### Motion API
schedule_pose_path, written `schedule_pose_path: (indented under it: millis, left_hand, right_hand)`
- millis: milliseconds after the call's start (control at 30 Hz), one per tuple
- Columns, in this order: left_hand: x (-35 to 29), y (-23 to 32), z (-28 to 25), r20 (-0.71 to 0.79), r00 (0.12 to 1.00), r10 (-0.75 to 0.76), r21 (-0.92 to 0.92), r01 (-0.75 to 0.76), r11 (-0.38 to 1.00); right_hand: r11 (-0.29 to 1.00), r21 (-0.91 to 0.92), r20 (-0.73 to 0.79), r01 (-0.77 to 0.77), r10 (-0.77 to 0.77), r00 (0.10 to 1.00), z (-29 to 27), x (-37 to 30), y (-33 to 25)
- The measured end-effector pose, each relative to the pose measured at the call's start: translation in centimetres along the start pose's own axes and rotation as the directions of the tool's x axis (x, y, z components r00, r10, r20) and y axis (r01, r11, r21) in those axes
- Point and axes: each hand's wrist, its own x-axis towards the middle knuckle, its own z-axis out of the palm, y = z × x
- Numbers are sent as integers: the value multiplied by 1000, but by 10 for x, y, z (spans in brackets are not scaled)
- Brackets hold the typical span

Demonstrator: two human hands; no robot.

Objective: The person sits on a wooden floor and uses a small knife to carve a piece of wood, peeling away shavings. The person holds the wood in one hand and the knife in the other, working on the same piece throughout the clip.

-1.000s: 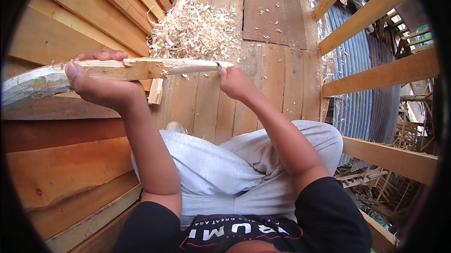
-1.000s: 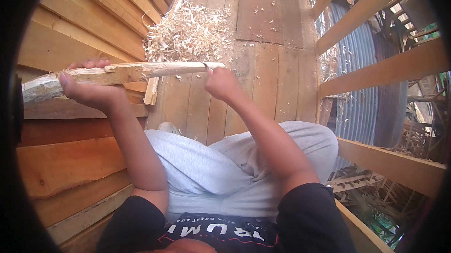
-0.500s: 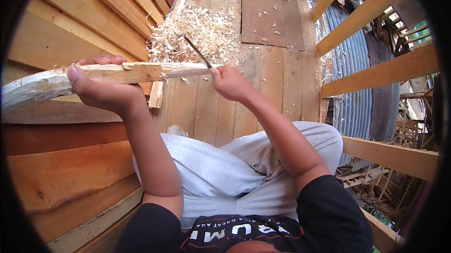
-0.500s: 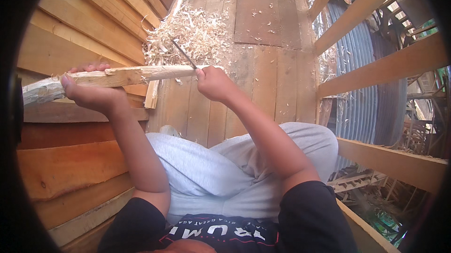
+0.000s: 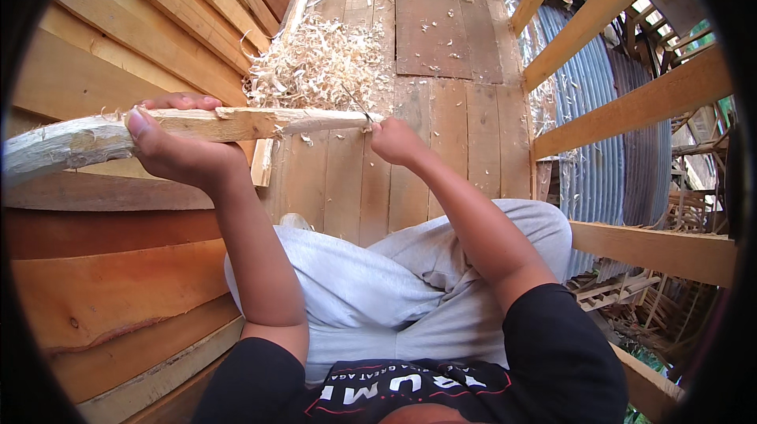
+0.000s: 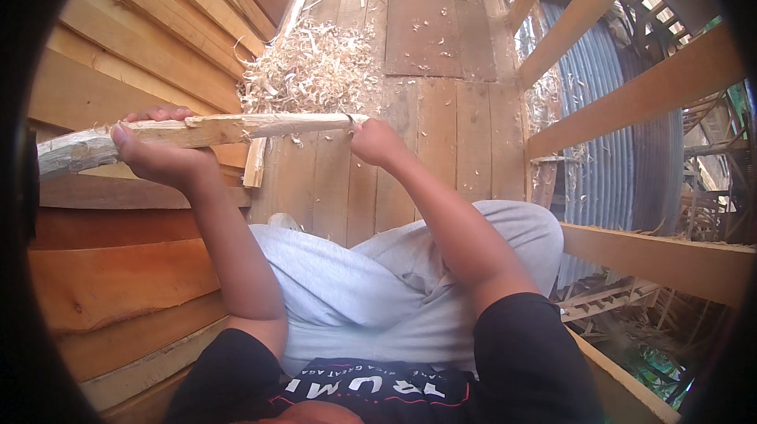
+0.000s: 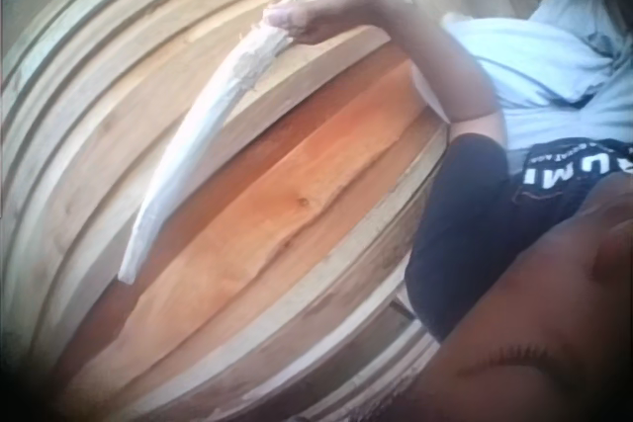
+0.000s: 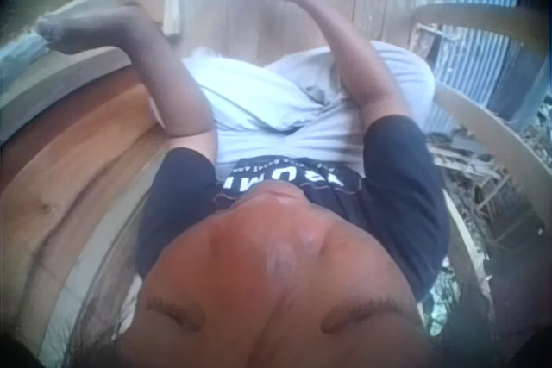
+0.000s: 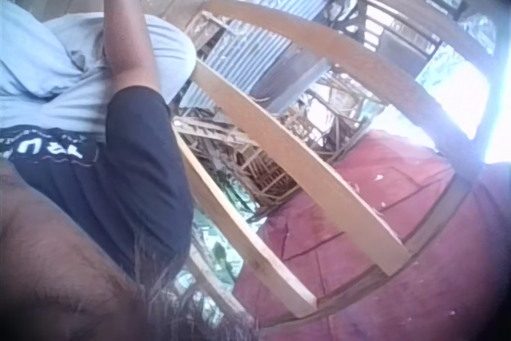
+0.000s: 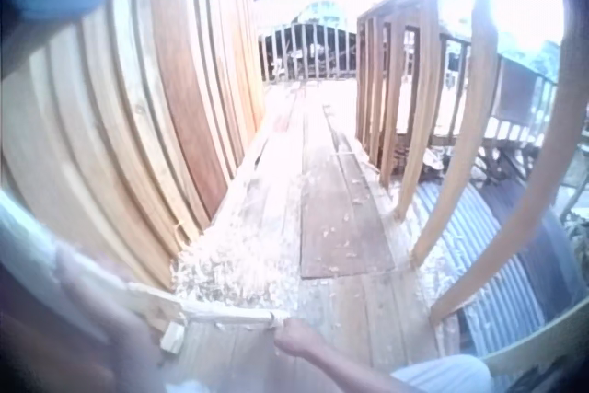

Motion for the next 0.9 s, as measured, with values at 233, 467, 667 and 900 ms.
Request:
schedule_pose_path:
  millis: [233, 467, 667, 900]
  left_hand:
    - [-2, 11, -7, 14, 1000, -21, 19, 20, 1000]
    - [-4, 5, -4, 44, 996, -76, -17, 77, 997]
    - [4, 8, -13, -4, 1000, -22, 18, 22, 1000]
    - [7, -1, -9, 16, 996, -87, -42, 88, 995]
  right_hand:
    - [992, 103, 87, 77, -86, 992, -18, -31, -78]
    - [1000, -16, 76, -12, 13, 997, -1, 1, -5]
    - [992, 83, 115, 98, -107, 988, -19, -28, -75]
    - [998, -61, 102, 4, 2, 995, -4, -6, -16]
